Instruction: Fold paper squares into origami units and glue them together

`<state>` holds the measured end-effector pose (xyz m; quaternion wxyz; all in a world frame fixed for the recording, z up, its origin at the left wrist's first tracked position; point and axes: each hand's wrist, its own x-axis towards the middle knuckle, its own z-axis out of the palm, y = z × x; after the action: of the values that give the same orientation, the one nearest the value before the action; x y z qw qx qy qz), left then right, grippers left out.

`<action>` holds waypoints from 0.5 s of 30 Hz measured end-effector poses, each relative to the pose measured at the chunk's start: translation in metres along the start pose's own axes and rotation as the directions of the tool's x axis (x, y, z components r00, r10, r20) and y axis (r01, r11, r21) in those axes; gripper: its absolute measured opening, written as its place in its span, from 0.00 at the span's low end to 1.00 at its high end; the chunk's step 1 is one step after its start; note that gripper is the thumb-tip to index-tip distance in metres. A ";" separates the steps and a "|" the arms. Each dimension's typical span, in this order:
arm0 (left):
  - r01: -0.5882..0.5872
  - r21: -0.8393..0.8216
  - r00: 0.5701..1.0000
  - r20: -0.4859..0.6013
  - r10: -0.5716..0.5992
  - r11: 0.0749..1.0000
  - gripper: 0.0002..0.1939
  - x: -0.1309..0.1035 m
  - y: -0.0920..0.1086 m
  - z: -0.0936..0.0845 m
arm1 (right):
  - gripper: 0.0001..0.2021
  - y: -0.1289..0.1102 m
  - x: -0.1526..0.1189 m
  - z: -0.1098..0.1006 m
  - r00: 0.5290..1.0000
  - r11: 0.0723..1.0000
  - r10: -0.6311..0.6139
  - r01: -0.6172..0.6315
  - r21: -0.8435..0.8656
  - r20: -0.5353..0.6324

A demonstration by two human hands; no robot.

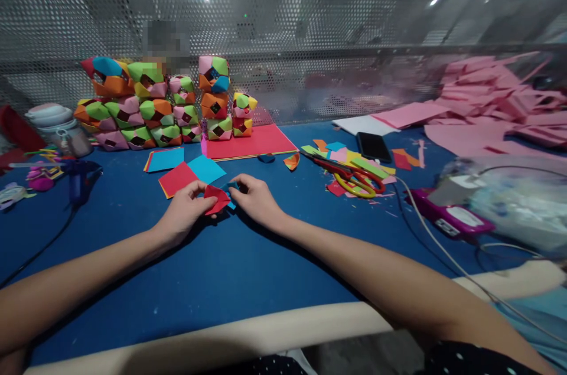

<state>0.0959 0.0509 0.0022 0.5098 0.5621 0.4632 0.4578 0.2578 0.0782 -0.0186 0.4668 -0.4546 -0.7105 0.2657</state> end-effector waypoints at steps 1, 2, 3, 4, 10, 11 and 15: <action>0.003 0.015 1.000 0.007 -0.003 1.000 0.07 -0.001 0.000 0.000 | 0.07 -0.002 -0.001 0.001 1.000 1.000 -0.009 0.009 -0.002 0.008; 0.003 0.038 1.000 0.009 -0.004 0.999 0.07 -0.001 -0.001 0.000 | 0.07 -0.003 -0.002 0.002 1.000 1.000 -0.017 0.017 -0.005 0.014; 0.000 0.070 1.000 0.005 0.000 0.998 0.07 -0.001 -0.002 0.000 | 0.07 -0.004 -0.003 0.003 1.000 1.000 -0.023 0.024 -0.008 0.019; -0.009 0.108 1.000 -0.007 0.010 0.994 0.07 -0.001 -0.004 -0.002 | 0.07 -0.005 -0.004 0.003 0.999 1.000 -0.029 0.029 -0.012 0.024; -0.174 0.335 0.974 -0.078 0.212 0.926 0.05 0.004 -0.009 -0.007 | 0.07 -0.007 -0.007 0.005 0.997 0.998 -0.065 0.065 0.000 0.051; -0.189 0.352 0.969 -0.083 0.232 0.917 0.05 0.004 -0.009 -0.007 | 0.07 -0.007 -0.008 0.005 0.996 0.997 -0.075 0.075 0.008 0.054; -0.144 0.247 0.985 -0.058 0.163 0.958 0.13 0.005 -0.010 -0.005 | 0.07 -0.010 -0.009 0.006 0.994 0.996 -0.086 0.084 0.033 0.064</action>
<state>0.0909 0.0570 -0.0075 0.3818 0.6360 0.4901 0.4577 0.2499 0.0658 -0.0171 0.4612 -0.4079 -0.7399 0.2710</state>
